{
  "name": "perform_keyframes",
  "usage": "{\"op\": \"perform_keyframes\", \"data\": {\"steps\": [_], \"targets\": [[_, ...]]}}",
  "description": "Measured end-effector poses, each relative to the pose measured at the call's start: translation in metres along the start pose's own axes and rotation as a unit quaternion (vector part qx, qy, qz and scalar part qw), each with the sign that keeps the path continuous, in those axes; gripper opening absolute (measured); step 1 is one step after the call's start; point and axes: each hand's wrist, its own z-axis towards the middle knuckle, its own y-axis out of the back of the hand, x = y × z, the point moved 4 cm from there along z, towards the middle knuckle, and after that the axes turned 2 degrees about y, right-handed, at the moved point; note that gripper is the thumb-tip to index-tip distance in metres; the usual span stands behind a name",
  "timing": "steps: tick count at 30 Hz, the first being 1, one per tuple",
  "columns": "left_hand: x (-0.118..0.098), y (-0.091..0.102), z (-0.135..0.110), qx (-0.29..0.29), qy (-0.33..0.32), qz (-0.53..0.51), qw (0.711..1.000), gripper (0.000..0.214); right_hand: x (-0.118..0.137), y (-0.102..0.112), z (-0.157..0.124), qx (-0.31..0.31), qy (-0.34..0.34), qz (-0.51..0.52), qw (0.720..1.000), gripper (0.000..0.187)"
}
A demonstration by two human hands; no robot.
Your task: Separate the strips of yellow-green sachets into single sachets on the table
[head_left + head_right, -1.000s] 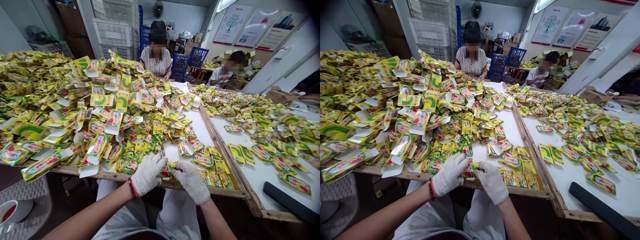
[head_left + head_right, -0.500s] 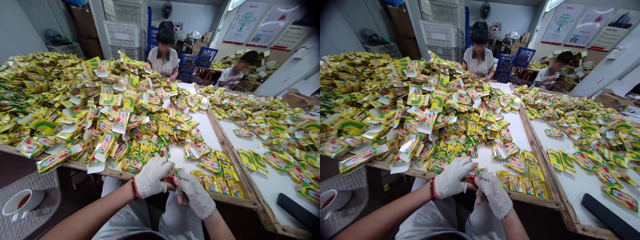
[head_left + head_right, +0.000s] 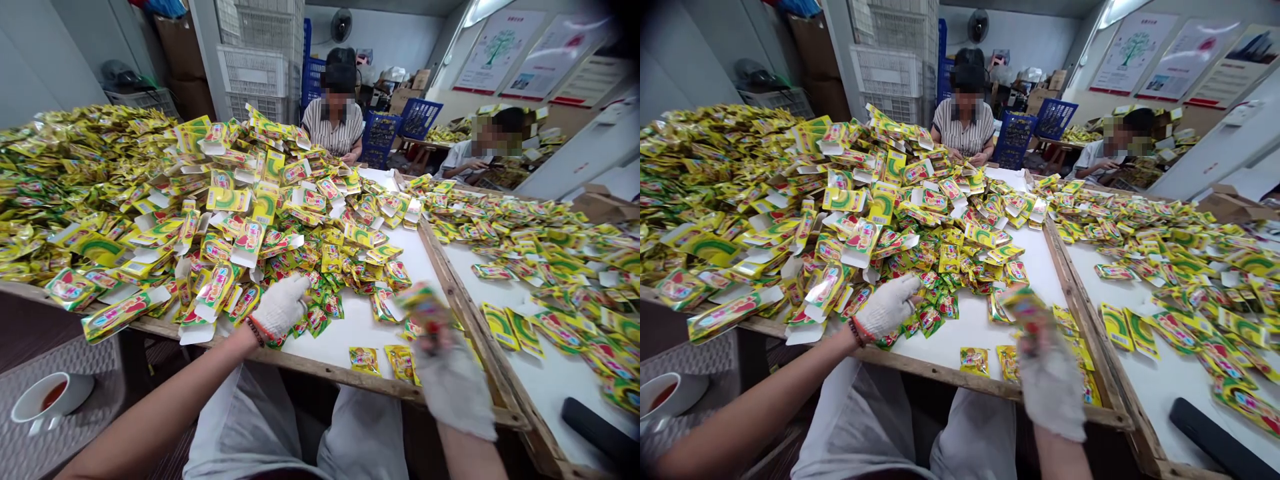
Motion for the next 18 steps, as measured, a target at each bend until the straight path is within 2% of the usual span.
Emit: {"op": "perform_keyframes", "data": {"steps": [1,3,4,5,7,9,10,11,13,14,15,18], "targets": [[0.007,0.002,0.003,-0.009,0.008,0.063,0.998,0.022,0.014,0.016,-0.001,-0.055,0.080,0.025,0.995,0.024],[0.016,-0.001,0.007,0.000,0.008,0.149,0.989,0.035,0.034,0.037,-0.009,-0.198,0.238,0.014,0.951,0.019],[0.018,-0.003,0.007,0.005,0.005,0.172,0.985,0.040,0.035,0.037,-0.011,-0.237,0.267,-0.010,0.934,0.017],[0.020,-0.006,0.007,0.006,0.004,0.183,0.983,0.044,0.031,0.031,-0.010,-0.250,0.265,-0.051,0.930,0.019],[0.021,-0.008,0.005,0.001,0.014,0.191,0.982,0.042,0.011,0.002,0.002,-0.199,0.201,-0.179,0.942,0.025],[0.022,-0.009,0.002,-0.008,0.025,0.199,0.980,0.034,-0.012,-0.033,0.022,-0.125,0.151,-0.316,0.928,0.029],[0.023,-0.009,0.001,-0.013,0.030,0.207,0.978,0.032,-0.022,-0.050,0.035,-0.077,0.142,-0.384,0.909,0.030],[0.023,-0.008,0.000,-0.016,0.033,0.216,0.976,0.031,-0.029,-0.066,0.048,-0.043,0.157,-0.462,0.872,0.029],[0.024,-0.008,-0.001,-0.016,0.026,0.227,0.973,0.037,-0.039,-0.092,0.073,0.031,0.181,-0.614,0.768,0.028],[0.024,-0.008,-0.001,-0.011,0.019,0.228,0.973,0.040,-0.042,-0.100,0.084,0.050,0.185,-0.654,0.732,0.029],[0.024,-0.008,0.000,-0.004,0.010,0.227,0.974,0.043,-0.044,-0.105,0.092,0.064,0.183,-0.681,0.707,0.030],[0.023,-0.005,0.004,0.013,-0.003,0.219,0.976,0.038,-0.045,-0.107,0.103,0.054,0.161,-0.711,0.683,0.038]]}}
